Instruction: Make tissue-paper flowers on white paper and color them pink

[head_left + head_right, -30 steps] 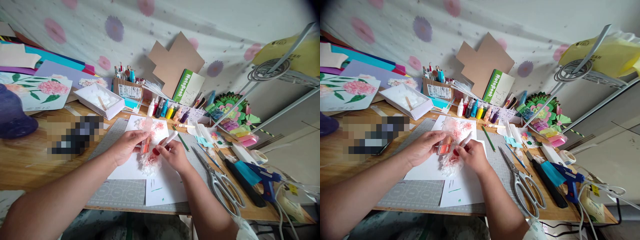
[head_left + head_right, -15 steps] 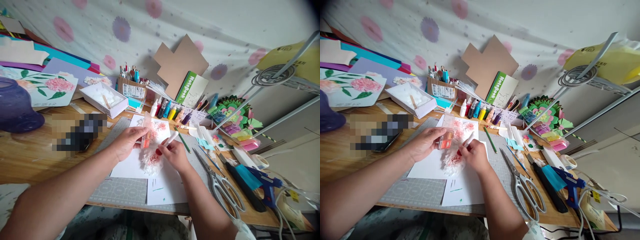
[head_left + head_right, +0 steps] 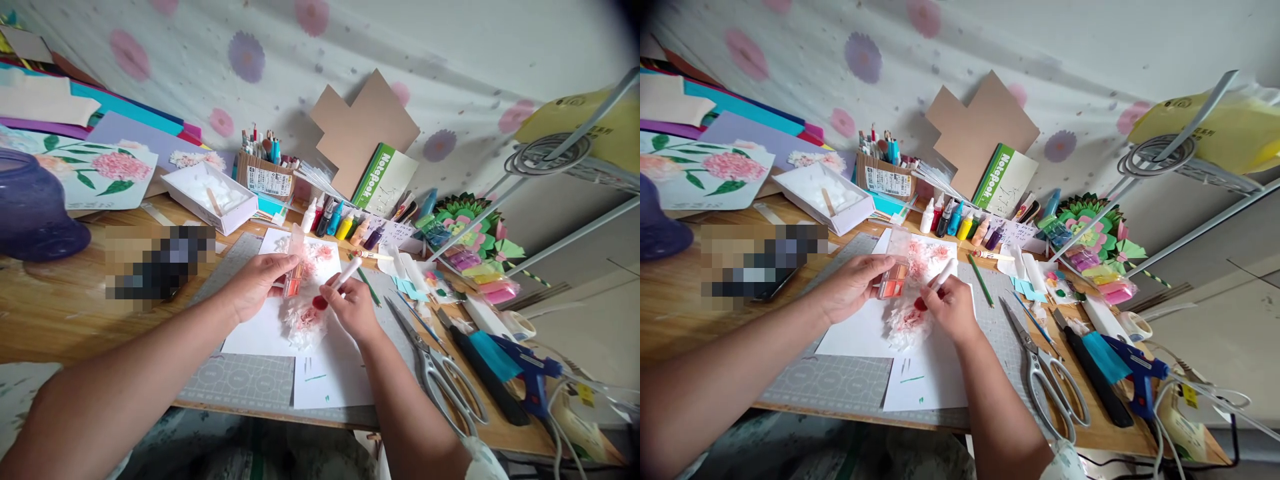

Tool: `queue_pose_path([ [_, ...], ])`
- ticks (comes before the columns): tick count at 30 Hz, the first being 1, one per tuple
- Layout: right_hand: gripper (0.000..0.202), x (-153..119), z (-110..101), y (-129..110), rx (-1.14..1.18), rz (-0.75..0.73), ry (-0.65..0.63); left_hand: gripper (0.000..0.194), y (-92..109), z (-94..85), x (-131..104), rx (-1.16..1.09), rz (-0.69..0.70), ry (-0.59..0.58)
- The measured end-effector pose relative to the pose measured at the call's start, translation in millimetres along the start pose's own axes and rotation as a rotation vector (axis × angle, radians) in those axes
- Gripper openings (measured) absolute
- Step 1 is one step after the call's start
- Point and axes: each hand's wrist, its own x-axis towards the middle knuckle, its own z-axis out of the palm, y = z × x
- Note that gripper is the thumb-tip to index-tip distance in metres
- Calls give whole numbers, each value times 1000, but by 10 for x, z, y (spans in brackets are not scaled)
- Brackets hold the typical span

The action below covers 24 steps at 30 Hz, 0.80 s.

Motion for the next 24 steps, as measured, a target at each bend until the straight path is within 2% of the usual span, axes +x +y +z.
queue_pose_path([
  [4,14,-18,-33,7,19,38,-32,48,-6,-9,-7,21,-1,-35],
  [7,15,-81,-86,7,135,71,35,46,-8,-14,-9,20,-6,-54],
  [8,15,-112,-112,5,169,46,33,46,-9,-15,-10,20,-10,-66],
  [11,15,-205,-188,-7,158,-18,-91,45,-14,-13,-16,27,-32,-99],
  [15,22,-262,-223,-6,263,-26,-76,46,-22,-3,-28,47,-56,-143],
  [18,17,-251,-190,6,250,-142,-178,45,-20,3,-33,53,-53,-147],
  [19,15,-244,-178,9,207,-178,-172,45,-18,5,-33,53,-55,-146],
  [22,15,-231,-156,7,137,-208,-40,45,-15,10,-29,51,-59,-143],
  [24,15,-232,-148,-6,146,-191,-91,46,-18,13,-24,52,-59,-131],
])
